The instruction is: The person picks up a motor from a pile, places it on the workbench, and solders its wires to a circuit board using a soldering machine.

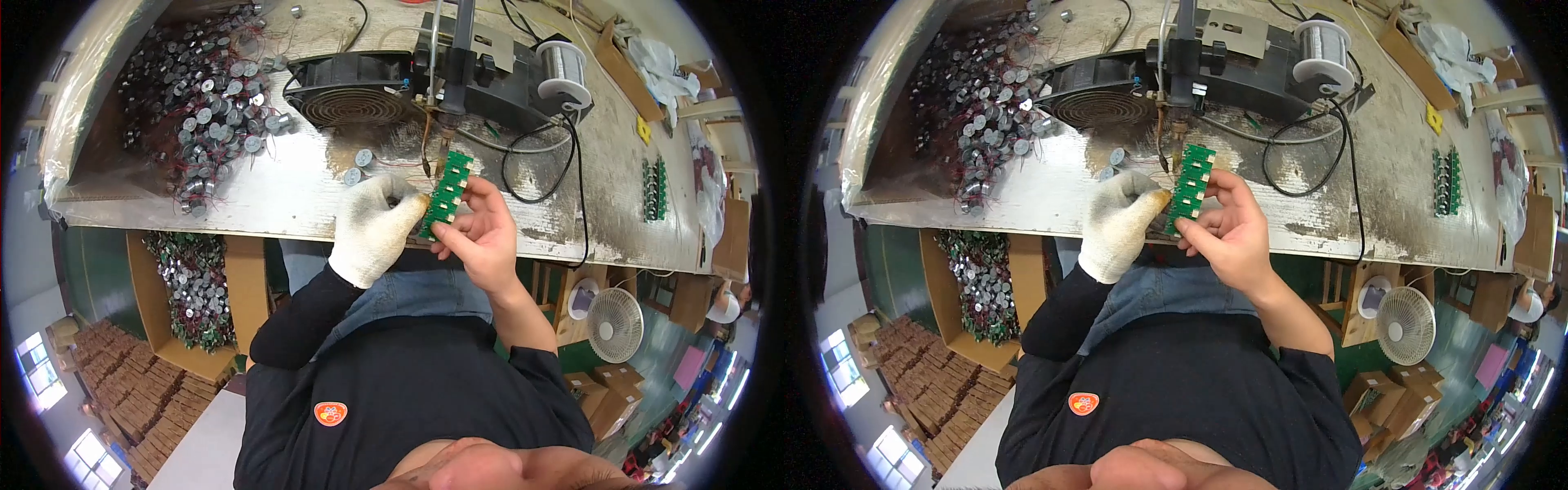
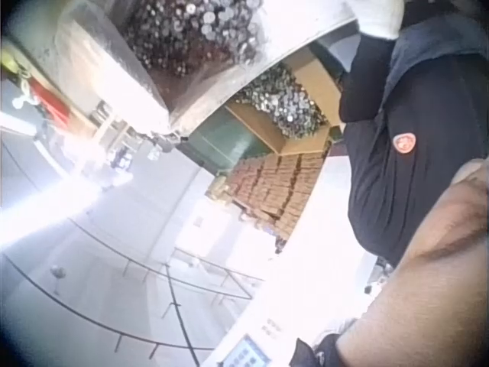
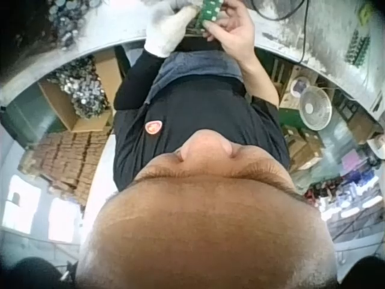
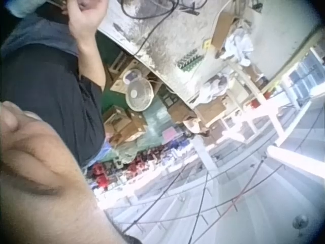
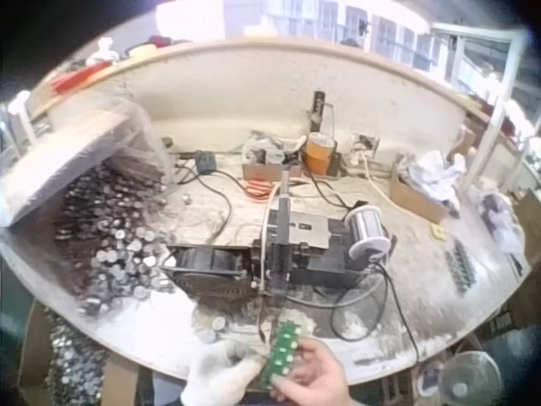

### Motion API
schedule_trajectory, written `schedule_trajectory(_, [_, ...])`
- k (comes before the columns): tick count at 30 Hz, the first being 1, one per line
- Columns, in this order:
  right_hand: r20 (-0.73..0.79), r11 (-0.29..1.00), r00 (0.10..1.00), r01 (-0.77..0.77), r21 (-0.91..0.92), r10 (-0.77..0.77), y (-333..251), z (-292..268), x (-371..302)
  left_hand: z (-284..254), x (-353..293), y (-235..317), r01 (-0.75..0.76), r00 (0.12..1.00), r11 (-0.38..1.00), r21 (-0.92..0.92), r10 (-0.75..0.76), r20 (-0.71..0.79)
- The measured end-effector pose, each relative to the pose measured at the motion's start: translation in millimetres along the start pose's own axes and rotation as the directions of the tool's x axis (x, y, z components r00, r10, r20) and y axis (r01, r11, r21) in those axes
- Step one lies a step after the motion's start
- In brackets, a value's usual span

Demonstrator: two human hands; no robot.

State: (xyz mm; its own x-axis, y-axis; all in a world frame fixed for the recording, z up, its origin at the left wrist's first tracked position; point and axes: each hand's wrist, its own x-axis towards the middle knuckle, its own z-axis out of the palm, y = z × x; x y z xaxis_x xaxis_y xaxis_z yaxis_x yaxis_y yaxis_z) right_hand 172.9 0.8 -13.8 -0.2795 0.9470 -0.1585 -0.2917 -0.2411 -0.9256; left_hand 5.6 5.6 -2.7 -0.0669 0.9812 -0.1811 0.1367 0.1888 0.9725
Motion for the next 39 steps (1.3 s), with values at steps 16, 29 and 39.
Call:
schedule_trajectory(16, [-0.02,1.0,1.0,0.005,-0.005,-0.005,-3,4,0,-6,-1,-8,-0.047,0.996,0.998,-0.046,0.051,0.077])
schedule_trajectory(29, [-0.023,1.0,1.0,0.021,0.022,-0.02,-3,4,0,-3,1,2,-0.055,0.997,0.998,0.021,0.054,0.046])
schedule_trajectory(39, [-0.01,1.0,1.0,0.022,0.012,-0.022,-5,4,1,-2,1,6,-0.062,0.998,0.998,0.014,0.062,-0.001])
